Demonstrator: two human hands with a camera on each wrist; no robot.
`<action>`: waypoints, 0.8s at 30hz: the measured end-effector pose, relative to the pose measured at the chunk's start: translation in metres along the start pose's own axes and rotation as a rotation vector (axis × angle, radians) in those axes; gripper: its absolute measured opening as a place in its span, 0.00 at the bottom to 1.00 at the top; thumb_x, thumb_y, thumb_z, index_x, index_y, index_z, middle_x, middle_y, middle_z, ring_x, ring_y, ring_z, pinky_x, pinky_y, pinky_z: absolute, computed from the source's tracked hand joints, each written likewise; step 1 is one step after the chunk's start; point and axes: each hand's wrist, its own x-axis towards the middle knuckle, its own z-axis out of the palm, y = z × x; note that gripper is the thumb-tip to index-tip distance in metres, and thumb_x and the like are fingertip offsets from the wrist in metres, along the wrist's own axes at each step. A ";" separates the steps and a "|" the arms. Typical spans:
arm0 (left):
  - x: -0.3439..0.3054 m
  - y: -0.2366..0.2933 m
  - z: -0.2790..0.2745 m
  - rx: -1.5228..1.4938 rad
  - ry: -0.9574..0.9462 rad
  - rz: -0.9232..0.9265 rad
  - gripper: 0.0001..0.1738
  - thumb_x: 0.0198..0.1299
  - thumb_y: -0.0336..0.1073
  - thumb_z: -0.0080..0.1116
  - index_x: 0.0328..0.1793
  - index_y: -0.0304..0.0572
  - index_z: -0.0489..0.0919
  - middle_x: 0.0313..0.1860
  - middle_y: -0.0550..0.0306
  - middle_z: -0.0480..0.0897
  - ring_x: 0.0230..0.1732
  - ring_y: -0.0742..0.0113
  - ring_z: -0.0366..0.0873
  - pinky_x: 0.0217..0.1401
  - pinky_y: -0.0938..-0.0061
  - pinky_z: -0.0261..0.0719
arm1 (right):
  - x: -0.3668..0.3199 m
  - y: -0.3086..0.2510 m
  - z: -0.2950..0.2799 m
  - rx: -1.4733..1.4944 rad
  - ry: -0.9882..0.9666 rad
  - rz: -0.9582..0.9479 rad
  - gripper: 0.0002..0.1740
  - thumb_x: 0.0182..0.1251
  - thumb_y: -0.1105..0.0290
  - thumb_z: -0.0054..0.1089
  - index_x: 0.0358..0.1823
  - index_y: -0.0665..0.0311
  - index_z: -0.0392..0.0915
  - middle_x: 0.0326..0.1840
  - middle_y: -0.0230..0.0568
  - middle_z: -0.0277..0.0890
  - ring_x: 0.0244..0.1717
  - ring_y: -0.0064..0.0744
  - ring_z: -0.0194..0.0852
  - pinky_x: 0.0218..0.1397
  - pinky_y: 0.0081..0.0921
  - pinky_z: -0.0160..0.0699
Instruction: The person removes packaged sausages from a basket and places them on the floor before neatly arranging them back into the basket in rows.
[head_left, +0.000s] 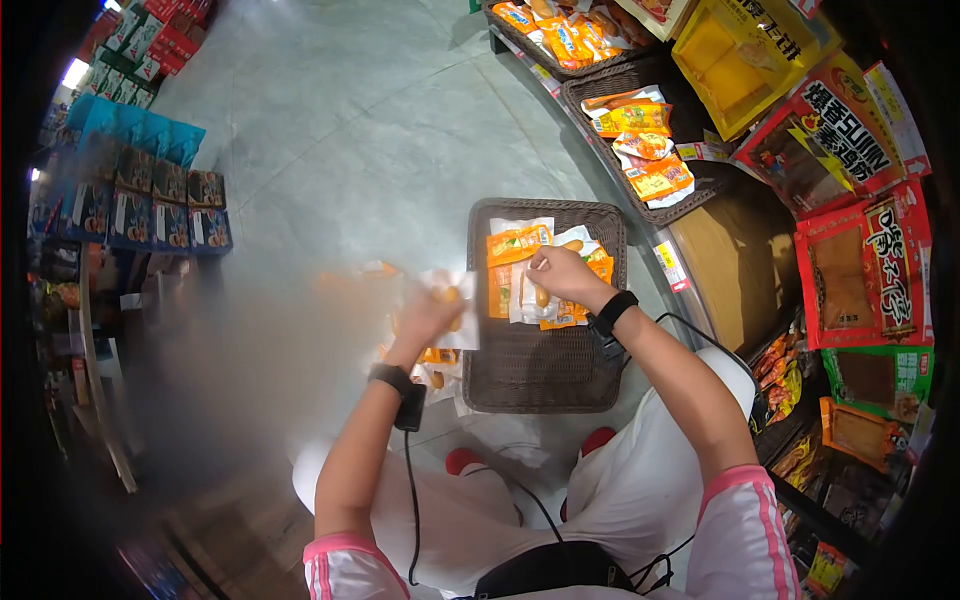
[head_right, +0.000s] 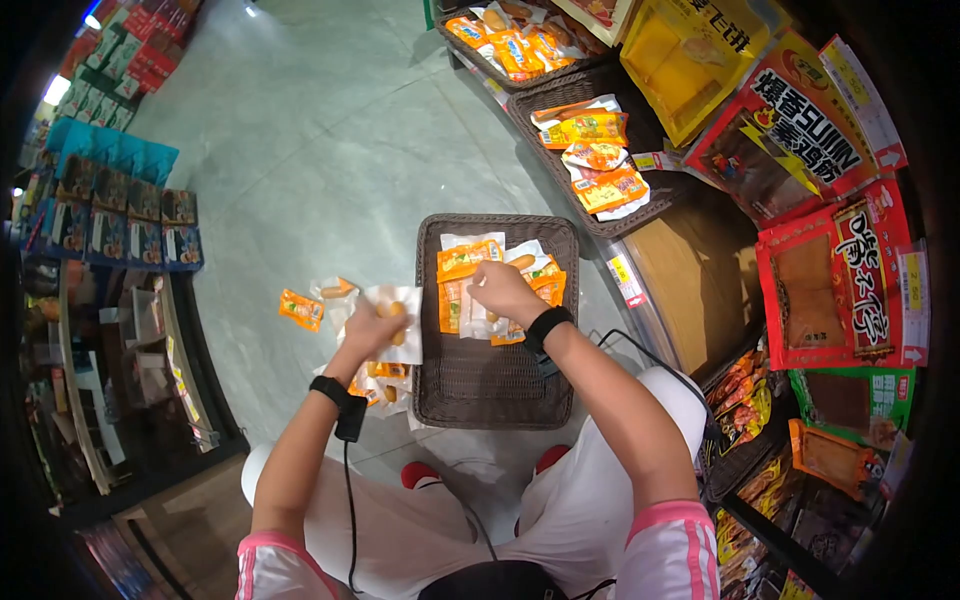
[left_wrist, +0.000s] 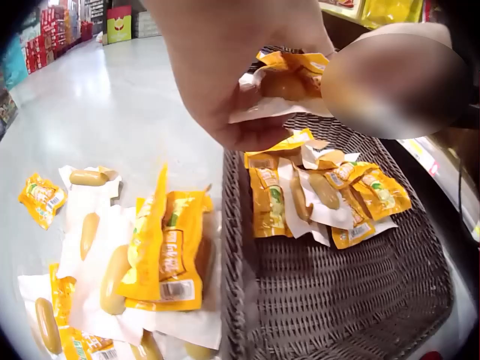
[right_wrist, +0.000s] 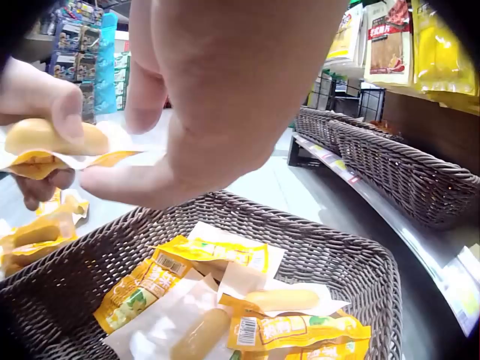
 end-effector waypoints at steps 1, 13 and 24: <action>0.004 -0.020 -0.004 0.044 0.012 -0.006 0.45 0.47 0.55 0.66 0.52 0.17 0.61 0.41 0.31 0.79 0.43 0.46 0.82 0.43 0.65 0.80 | -0.002 0.001 -0.004 -0.076 0.011 0.008 0.15 0.58 0.63 0.59 0.37 0.71 0.77 0.36 0.57 0.79 0.44 0.50 0.80 0.47 0.38 0.76; -0.005 -0.058 -0.017 0.426 -0.126 -0.086 0.42 0.55 0.51 0.57 0.64 0.24 0.56 0.52 0.31 0.75 0.55 0.40 0.74 0.53 0.55 0.74 | -0.014 0.060 -0.032 -0.522 0.347 0.504 0.18 0.58 0.73 0.51 0.50 0.75 0.70 0.53 0.65 0.74 0.54 0.56 0.75 0.56 0.41 0.76; -0.024 -0.034 0.053 0.388 -0.046 0.598 0.33 0.45 0.36 0.64 0.61 0.34 0.71 0.68 0.34 0.62 0.65 0.42 0.64 0.64 0.57 0.66 | -0.003 0.123 -0.020 -0.356 0.427 0.628 0.18 0.62 0.72 0.50 0.50 0.75 0.66 0.50 0.68 0.74 0.53 0.62 0.74 0.56 0.45 0.75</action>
